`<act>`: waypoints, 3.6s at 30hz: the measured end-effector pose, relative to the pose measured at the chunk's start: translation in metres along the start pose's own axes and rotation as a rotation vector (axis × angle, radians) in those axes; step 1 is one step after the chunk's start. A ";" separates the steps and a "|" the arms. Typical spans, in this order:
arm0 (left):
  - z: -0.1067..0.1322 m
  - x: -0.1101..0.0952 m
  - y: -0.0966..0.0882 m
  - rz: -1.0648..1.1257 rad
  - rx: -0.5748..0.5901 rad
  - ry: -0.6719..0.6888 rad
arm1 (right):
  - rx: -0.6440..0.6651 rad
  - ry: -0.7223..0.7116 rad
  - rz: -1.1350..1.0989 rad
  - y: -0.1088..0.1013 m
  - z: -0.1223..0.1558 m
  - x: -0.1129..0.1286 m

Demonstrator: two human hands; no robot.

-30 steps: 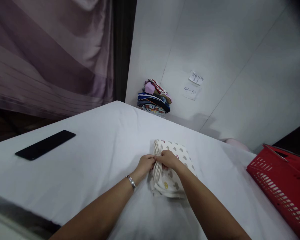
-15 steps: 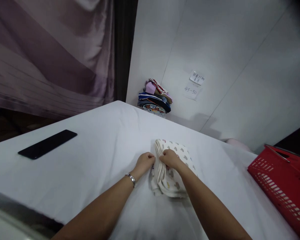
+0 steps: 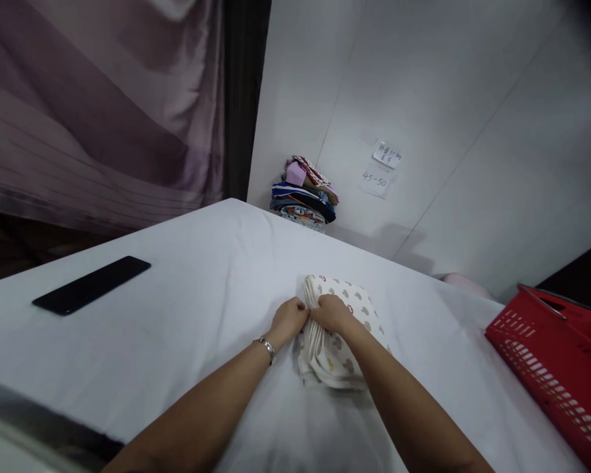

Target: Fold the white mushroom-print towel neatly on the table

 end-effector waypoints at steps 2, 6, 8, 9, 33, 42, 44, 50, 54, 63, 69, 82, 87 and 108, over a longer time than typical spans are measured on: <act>-0.001 0.000 0.001 0.009 -0.001 -0.001 | -0.006 -0.004 -0.006 0.001 -0.001 -0.001; -0.001 0.001 0.001 0.021 0.014 0.003 | -0.022 0.012 -0.028 0.003 0.000 -0.002; -0.001 0.001 0.001 0.056 0.013 0.001 | -0.026 0.011 -0.035 0.003 0.001 -0.002; -0.001 0.001 0.001 0.087 0.018 -0.008 | -0.026 0.008 -0.037 0.003 0.001 -0.002; 0.001 -0.001 0.005 0.646 0.172 -0.190 | -0.118 -0.015 -0.381 0.017 0.018 -0.012; -0.003 0.004 0.000 0.696 0.286 -0.208 | -0.032 0.155 -0.926 0.033 0.022 -0.021; -0.005 0.004 0.000 0.687 0.305 -0.212 | -0.047 0.130 -0.913 0.035 0.020 -0.022; -0.009 0.006 0.004 0.665 0.293 -0.236 | -0.080 0.092 -0.848 0.038 0.015 -0.023; -0.009 0.007 0.004 0.684 0.293 -0.225 | -0.034 0.117 -0.789 0.033 0.012 -0.019; -0.002 -0.001 0.003 0.578 0.198 -0.226 | -0.013 0.127 -0.699 0.033 0.006 -0.018; -0.003 -0.001 0.004 0.553 0.178 -0.211 | -0.043 0.136 -0.655 0.034 0.005 -0.018; -0.006 0.003 0.006 0.625 0.233 -0.197 | 0.067 0.143 -0.863 0.028 0.006 -0.022; -0.005 0.003 0.006 0.594 0.219 -0.194 | 0.094 0.146 -0.716 0.027 0.001 -0.019; -0.004 0.002 0.008 0.518 0.159 -0.177 | -0.165 0.002 -0.287 0.016 0.010 -0.009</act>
Point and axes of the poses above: each hand's wrist, its own z-axis away from the middle knuckle, its own y-axis out of the palm, x = y × z, the point moved 1 cm from there along -z, towards the middle knuckle, and after that the axes turned 5 degrees about -x, right-handed, at the moved point
